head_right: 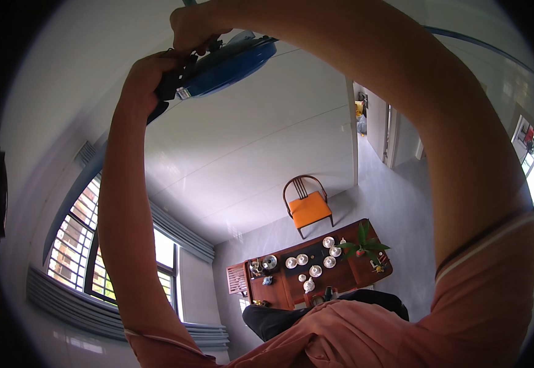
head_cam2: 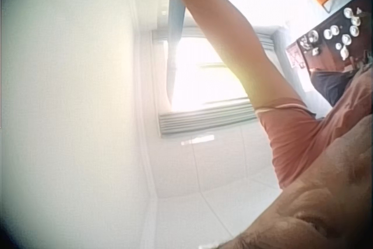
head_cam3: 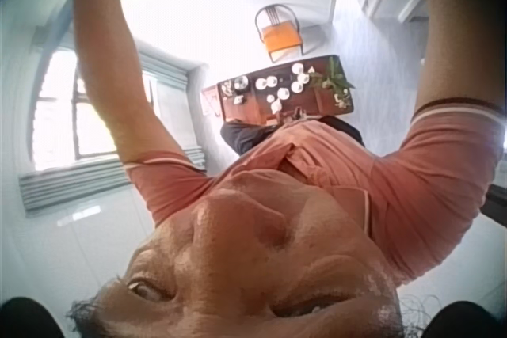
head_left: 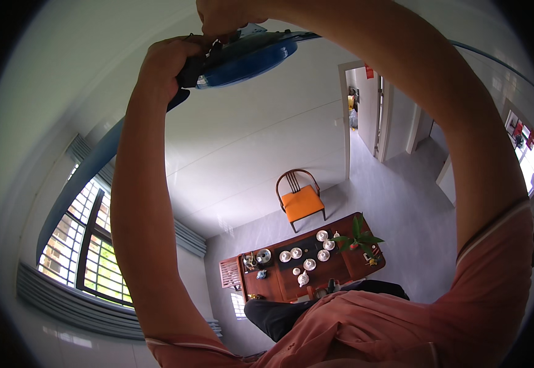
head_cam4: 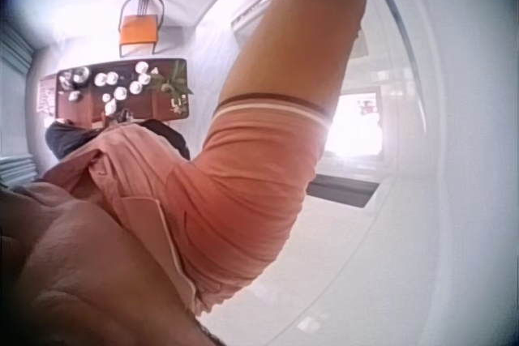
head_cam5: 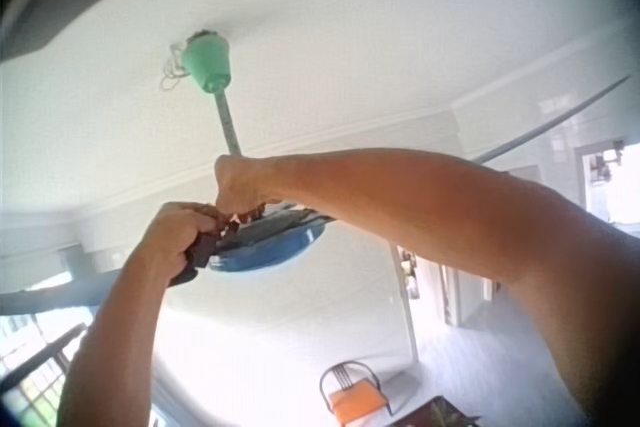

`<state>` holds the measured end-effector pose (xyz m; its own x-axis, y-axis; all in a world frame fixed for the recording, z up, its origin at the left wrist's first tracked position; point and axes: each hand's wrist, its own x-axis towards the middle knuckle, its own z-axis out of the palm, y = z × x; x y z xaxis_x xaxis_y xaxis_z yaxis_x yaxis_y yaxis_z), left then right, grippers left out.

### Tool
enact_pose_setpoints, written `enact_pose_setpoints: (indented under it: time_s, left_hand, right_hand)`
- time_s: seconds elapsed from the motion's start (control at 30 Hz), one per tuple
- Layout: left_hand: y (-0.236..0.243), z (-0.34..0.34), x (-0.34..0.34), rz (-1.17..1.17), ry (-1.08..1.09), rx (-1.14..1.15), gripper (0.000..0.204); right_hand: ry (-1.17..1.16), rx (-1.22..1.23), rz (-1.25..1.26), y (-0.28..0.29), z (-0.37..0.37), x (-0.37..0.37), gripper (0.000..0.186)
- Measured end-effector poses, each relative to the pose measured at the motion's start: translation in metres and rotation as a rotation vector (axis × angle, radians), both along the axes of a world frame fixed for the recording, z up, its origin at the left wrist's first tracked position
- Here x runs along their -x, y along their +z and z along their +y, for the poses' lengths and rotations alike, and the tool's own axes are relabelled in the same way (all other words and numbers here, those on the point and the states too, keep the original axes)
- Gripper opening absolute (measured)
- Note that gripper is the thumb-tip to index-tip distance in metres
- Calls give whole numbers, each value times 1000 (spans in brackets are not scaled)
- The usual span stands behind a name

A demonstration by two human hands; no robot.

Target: The person connects wires and secures a connector to a blue ceiling fan using a small screwdriver.

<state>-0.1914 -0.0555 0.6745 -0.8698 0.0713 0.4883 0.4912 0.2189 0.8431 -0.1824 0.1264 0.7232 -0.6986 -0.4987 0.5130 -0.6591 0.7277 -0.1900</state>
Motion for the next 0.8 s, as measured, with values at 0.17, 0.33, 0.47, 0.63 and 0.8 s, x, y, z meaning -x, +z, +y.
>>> enact_pose_setpoints:
  time_s: [0.17,0.33,0.47,0.63,0.8]
  left_hand:
    - [0,4,-2,44,60,63,32]
    - [0,5,-7,53,67,89,35]
    - [-2,13,-10,57,6,100,36]
    - [0,14,2,41,-30,45,30]
    - [0,10,-4,100,6,86,30]
  right_hand:
    - [-26,157,39,-7,-11,1,32]
    - [-54,144,-26,-6,-11,-6,30]
    - [-73,54,-36,-2,-7,9,27]
    - [-133,105,-68,-1,2,36,23]
    - [-138,37,-64,4,5,6,25]
